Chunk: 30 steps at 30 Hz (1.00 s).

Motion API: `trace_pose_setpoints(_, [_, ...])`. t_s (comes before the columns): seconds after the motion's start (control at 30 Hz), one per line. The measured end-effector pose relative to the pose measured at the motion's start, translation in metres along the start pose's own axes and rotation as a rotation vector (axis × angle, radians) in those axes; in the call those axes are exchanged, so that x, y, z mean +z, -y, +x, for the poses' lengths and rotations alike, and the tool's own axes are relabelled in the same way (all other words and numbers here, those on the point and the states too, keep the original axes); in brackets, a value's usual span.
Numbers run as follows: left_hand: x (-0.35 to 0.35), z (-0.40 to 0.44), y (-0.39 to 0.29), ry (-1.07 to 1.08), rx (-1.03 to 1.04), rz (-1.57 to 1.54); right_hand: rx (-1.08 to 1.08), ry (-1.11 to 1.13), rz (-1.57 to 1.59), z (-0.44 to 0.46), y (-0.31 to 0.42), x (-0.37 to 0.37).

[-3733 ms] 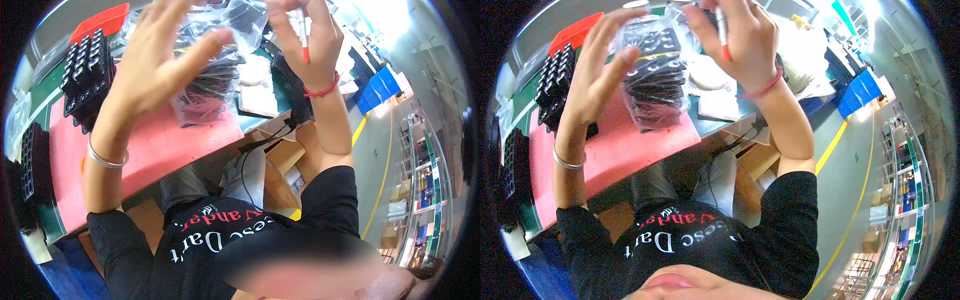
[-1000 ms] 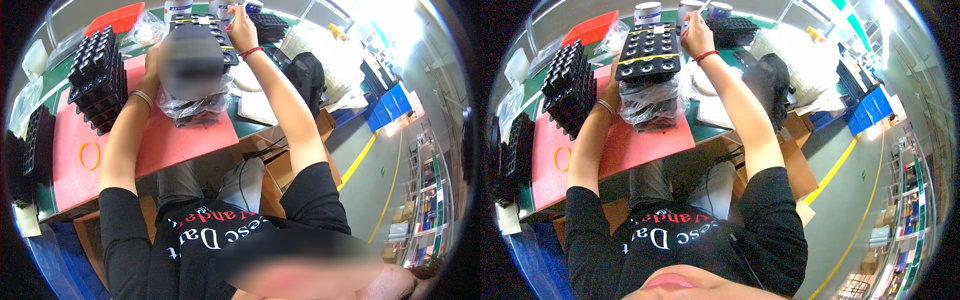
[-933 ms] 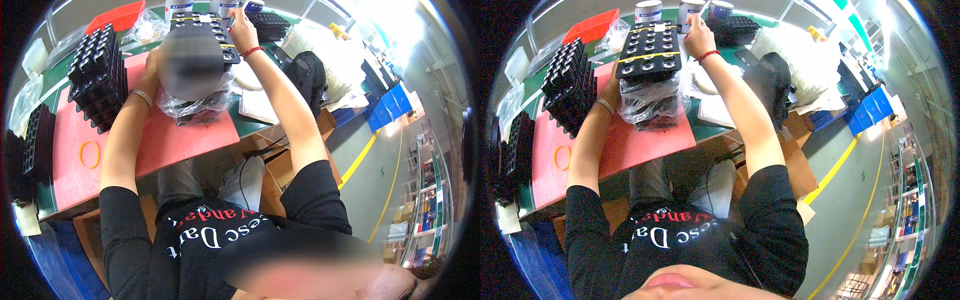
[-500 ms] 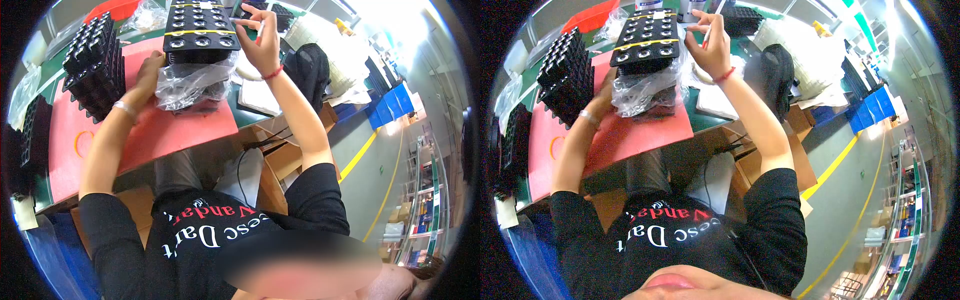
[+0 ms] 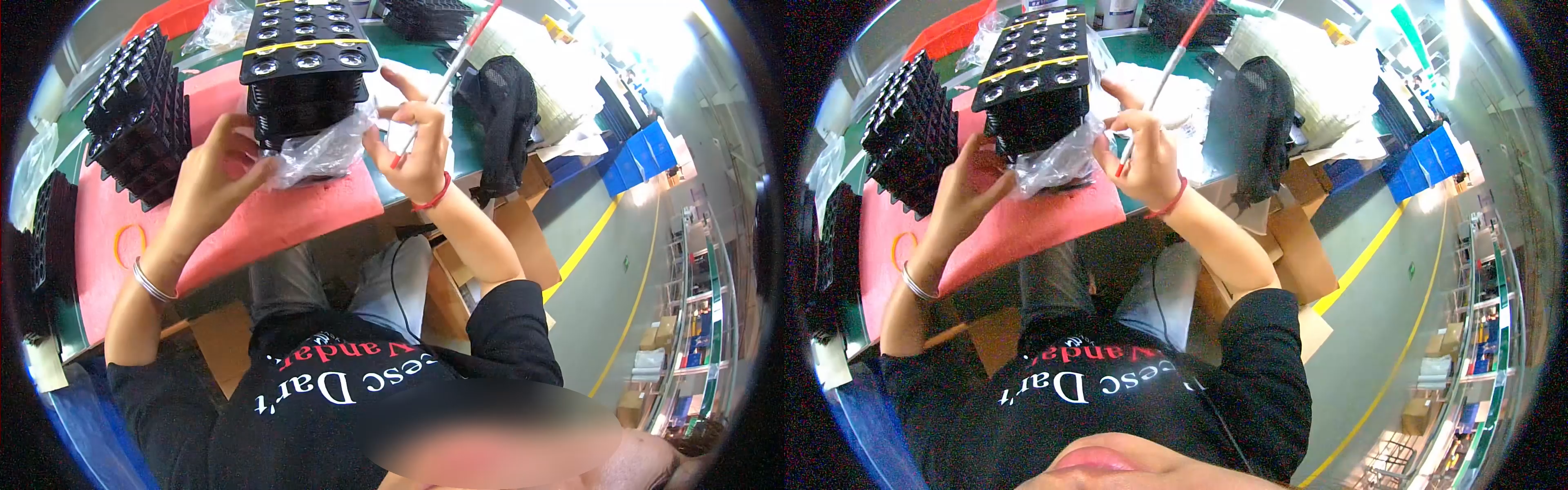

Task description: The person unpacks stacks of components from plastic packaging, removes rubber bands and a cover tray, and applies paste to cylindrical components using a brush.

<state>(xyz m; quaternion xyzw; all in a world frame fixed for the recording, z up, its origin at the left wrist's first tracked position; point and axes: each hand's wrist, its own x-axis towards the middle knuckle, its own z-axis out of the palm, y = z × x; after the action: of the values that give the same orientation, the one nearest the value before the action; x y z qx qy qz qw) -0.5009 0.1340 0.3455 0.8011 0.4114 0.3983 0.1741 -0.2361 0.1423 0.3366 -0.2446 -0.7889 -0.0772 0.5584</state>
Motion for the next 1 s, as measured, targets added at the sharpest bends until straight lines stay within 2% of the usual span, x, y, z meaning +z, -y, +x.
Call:
trace_pose_setpoints(0.07, [0.001, -0.002, 0.0, 0.032, -0.094, -0.093, -0.012, -0.007, -0.041, -0.009, 0.0, 0.001])
trace_pose_setpoints(0.13, [0.0, -0.005, 0.003, 0.075, -0.152, -0.029, 0.002, 0.04, -0.049, -0.022, -0.002, 0.0])
trace_pose_setpoints(0.2, [0.001, -0.011, 0.017, 0.176, -0.123, 0.098, 0.034, 0.025, -0.05, -0.026, 0.005, 0.002])
trace_pose_setpoints(0.27, [-0.002, -0.011, 0.019, 0.233, -0.125, 0.199, 0.067, 0.153, -0.141, -0.032, 0.009, -0.002])
trace_pose_setpoints(0.33, [-0.005, -0.009, 0.017, 0.379, -0.105, 0.326, 0.151, 0.139, -0.068, -0.037, 0.011, -0.001])
trace_pose_setpoints(0.43, [-0.008, -0.009, 0.02, 0.389, -0.05, 0.302, 0.202, 0.218, -0.136, -0.039, 0.011, -0.005])
trace_pose_setpoints(0.5, [-0.004, -0.008, 0.029, 0.23, -0.251, -0.19, 0.228, 0.268, -0.184, -0.039, 0.009, -0.007])
trace_pose_setpoints(0.53, [0.0, -0.003, 0.045, 0.186, -0.342, -0.336, 0.211, 0.247, -0.172, -0.04, 0.006, -0.007])
trace_pose_setpoints(0.6, [0.005, 0.011, 0.053, 0.004, -0.327, -0.353, 0.182, 0.175, -0.139, -0.039, 0.004, -0.007])
trace_pose_setpoints(0.63, [0.008, 0.02, 0.051, -0.048, -0.334, -0.516, 0.22, 0.141, -0.089, -0.036, 0.006, -0.006])
trace_pose_setpoints(0.7, [0.016, 0.04, 0.042, -0.176, -0.488, -0.747, 0.08, 0.152, -0.159, -0.026, 0.005, -0.012])
trace_pose_setpoints(0.83, [0.04, 0.079, 0.057, -0.255, -0.732, -0.864, 0.097, 0.064, -0.159, -0.014, 0.002, -0.019])
trace_pose_setpoints(0.87, [0.037, 0.079, 0.038, -0.271, -0.746, -1.0, 0.108, 0.071, -0.156, -0.012, 0.002, -0.023])
trace_pose_setpoints(0.9, [0.04, 0.081, 0.035, -0.257, -0.747, -1.0, 0.124, 0.078, -0.156, -0.012, 0.001, -0.027])
trace_pose_setpoints(1.0, [0.046, 0.087, 0.031, -0.135, -0.531, -0.965, 0.107, 0.077, -0.237, -0.014, -0.002, -0.044])
